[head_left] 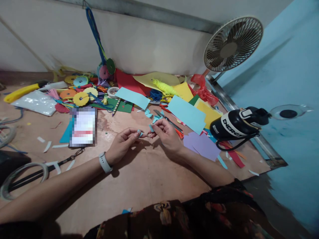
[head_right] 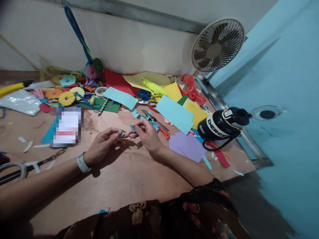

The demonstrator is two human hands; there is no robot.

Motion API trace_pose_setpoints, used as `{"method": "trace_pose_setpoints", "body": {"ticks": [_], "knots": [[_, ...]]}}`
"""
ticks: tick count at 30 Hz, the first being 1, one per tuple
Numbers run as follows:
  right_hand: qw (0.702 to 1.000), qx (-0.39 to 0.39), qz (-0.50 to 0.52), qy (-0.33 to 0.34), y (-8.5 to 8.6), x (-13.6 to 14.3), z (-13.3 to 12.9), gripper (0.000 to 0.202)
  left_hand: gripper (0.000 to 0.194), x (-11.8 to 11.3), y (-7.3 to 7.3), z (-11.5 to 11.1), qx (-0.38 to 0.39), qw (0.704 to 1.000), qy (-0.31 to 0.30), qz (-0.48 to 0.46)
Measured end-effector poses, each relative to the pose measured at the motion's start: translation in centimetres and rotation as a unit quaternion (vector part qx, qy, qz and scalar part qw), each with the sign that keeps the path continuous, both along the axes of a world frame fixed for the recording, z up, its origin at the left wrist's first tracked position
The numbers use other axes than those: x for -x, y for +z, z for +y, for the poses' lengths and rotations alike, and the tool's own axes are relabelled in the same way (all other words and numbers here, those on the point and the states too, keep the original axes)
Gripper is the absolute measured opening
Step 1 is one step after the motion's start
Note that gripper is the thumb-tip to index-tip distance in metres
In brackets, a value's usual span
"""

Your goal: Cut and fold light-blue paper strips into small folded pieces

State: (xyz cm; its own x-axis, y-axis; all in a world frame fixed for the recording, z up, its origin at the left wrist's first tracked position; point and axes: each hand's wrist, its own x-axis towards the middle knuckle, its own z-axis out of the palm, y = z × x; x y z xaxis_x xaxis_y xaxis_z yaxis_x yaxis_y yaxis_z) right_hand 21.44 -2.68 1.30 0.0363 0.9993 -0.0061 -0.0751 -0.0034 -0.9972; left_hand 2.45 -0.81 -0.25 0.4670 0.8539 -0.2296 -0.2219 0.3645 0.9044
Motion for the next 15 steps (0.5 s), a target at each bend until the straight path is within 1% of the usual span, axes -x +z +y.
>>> {"method": "trace_pose_setpoints", "body": {"ticks": [2,5,7,8,12,15], "knots": [[1.000,0.014,0.008,0.007,-0.06,0.01,0.00,0.033,0.024,-0.15,-0.13,-0.01,0.027,0.999,0.018,-0.023],[1.000,0.016,0.012,0.003,-0.19,0.04,-0.05,0.030,0.022,-0.27,-0.29,0.06,0.055,0.995,0.040,-0.067],[1.000,0.021,0.007,0.007,-0.31,0.16,-0.21,0.027,0.025,-0.24,-0.27,0.21,0.056,0.995,0.046,-0.064],[1.000,0.025,0.005,0.011,-0.38,0.26,-0.32,0.027,0.028,-0.19,-0.21,0.30,0.049,0.996,0.043,-0.053],[0.999,0.033,0.004,0.030,-0.65,0.67,-0.76,0.026,0.055,-0.02,0.19,0.49,0.014,0.999,0.026,-0.015],[0.999,0.035,0.009,0.038,-0.77,0.72,-0.80,0.027,0.056,0.01,0.27,0.43,-0.001,1.000,0.026,-0.007]]}}
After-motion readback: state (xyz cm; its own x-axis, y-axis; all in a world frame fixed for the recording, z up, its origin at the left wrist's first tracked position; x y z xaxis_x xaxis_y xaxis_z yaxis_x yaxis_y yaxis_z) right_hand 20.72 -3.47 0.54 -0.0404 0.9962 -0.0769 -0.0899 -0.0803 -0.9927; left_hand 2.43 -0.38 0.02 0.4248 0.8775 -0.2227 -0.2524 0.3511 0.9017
